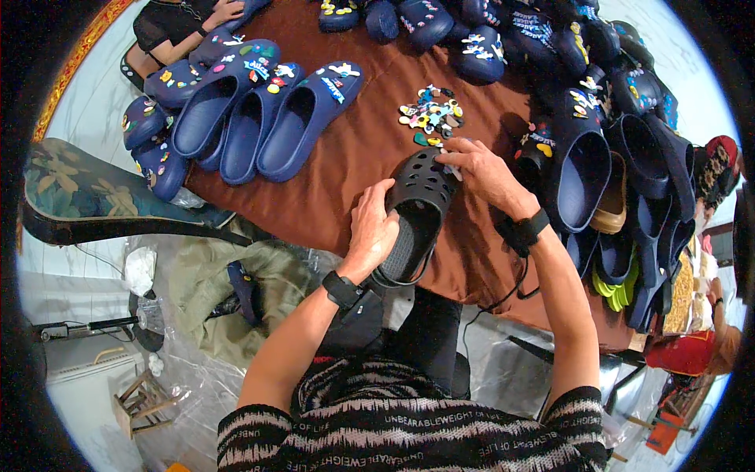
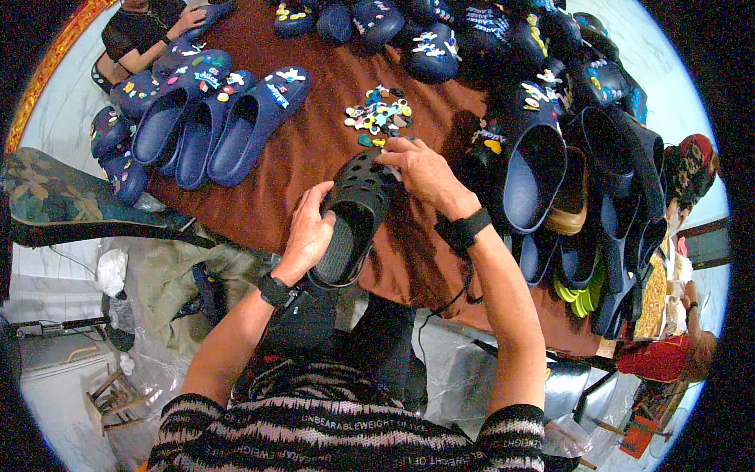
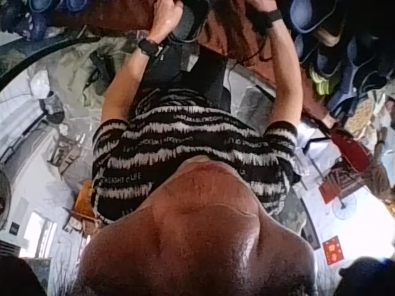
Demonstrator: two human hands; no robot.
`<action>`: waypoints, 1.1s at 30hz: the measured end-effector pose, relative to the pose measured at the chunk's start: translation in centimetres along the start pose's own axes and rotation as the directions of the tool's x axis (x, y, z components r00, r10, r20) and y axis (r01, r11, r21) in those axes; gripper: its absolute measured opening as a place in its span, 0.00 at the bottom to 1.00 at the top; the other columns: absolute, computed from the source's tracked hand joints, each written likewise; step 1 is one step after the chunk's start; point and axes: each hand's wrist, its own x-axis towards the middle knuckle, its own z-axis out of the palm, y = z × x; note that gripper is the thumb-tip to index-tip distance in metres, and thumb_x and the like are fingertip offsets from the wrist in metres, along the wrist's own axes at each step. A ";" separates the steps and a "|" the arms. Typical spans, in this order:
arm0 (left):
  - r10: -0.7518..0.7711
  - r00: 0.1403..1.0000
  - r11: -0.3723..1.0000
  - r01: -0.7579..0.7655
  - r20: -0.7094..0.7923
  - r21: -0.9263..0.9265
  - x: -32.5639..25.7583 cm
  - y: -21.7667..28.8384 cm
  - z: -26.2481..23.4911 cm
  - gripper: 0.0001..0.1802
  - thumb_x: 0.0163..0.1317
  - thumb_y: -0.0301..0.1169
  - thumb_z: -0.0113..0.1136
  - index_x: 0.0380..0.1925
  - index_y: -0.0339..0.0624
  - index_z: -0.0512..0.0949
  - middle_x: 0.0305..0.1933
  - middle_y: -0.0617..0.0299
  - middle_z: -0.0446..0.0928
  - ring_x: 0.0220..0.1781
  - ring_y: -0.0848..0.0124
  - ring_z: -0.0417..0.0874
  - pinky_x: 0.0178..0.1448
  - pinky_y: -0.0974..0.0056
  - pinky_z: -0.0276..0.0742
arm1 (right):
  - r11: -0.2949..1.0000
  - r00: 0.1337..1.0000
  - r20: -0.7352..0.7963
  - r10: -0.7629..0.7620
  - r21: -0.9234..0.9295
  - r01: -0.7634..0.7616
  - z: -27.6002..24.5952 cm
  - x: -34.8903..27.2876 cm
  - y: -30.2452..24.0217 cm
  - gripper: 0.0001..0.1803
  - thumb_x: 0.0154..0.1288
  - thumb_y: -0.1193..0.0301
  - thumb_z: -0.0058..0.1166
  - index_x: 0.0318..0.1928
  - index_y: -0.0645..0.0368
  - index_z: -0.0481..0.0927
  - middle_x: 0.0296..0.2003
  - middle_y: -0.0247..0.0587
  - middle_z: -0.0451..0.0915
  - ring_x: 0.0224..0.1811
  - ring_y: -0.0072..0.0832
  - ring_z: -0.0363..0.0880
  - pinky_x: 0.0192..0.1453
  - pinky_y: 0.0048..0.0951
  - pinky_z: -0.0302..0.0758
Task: Applying decorative charms to the holes of clogs/shoes.
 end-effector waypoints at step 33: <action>0.009 1.000 1.000 -0.009 -0.013 -0.010 0.0 -0.2 0.2 0.30 0.56 0.20 0.56 0.62 0.40 0.69 0.62 0.46 0.72 0.66 0.46 0.70 0.69 0.47 0.64 | 0.958 0.988 -0.103 0.118 -0.250 -0.140 1.7 0.6 -2.3 0.08 0.61 0.77 0.52 0.42 0.59 0.77 0.40 0.49 0.79 0.42 0.46 0.84 0.43 0.43 0.82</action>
